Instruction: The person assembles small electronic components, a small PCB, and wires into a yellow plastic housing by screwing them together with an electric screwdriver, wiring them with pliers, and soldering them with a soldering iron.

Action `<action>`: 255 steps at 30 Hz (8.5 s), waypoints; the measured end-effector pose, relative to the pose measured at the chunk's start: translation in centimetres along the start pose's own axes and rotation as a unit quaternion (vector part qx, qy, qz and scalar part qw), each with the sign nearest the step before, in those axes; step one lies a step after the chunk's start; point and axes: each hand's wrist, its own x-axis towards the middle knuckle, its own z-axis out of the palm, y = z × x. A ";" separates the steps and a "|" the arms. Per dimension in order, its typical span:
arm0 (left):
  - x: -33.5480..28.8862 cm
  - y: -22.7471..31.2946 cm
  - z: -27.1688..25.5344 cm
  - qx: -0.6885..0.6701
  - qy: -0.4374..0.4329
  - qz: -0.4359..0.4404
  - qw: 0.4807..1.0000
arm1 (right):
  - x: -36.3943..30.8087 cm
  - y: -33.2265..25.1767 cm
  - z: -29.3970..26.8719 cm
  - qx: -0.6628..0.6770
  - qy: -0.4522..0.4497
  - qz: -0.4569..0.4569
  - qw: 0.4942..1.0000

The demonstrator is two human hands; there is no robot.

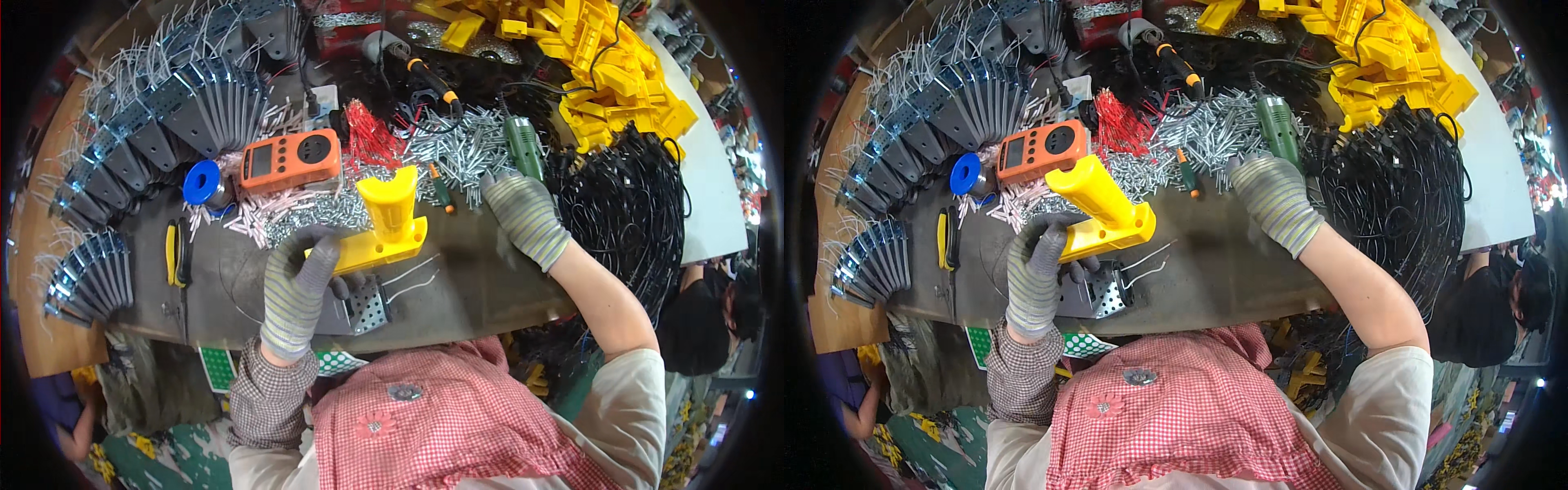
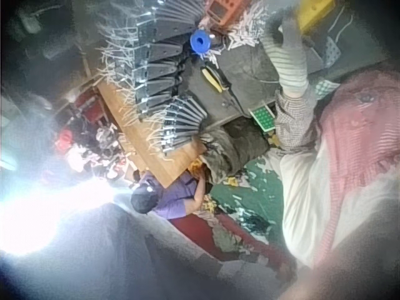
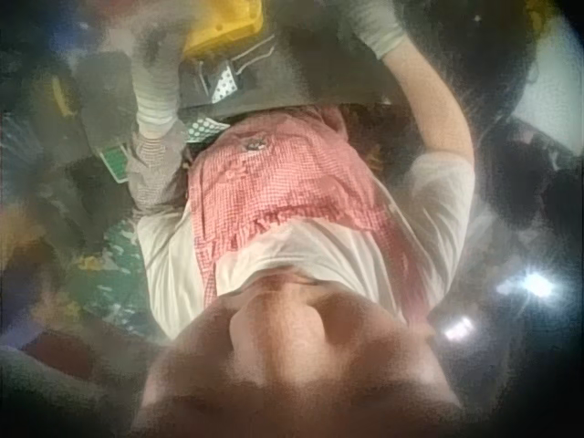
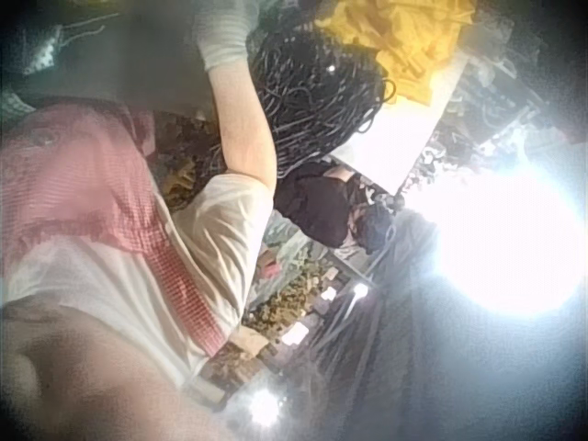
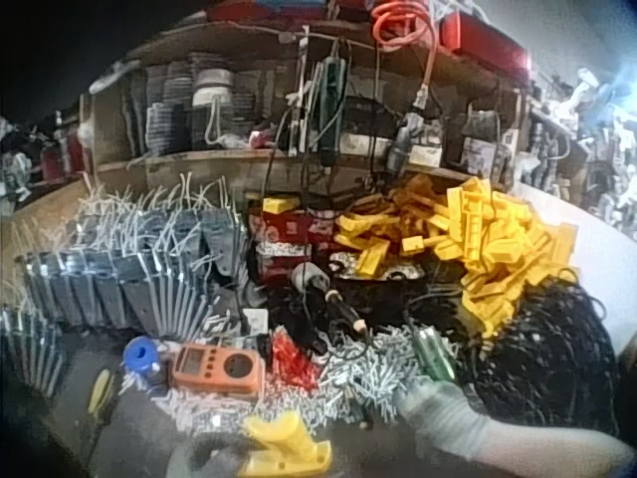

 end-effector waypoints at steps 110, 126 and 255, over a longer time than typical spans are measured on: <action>1.7 -1.1 0.1 0.453 -0.243 0.246 0.822 | -3.7 0.7 -1.8 0.201 0.271 0.257 0.906; 1.8 -0.8 0.2 0.450 -0.238 0.221 0.832 | -2.9 -3.4 -4.1 0.973 0.224 0.040 0.027; 5.7 0.2 -7.3 0.839 -0.025 0.197 0.506 | -8.1 -6.6 -2.0 0.945 0.304 0.014 -0.117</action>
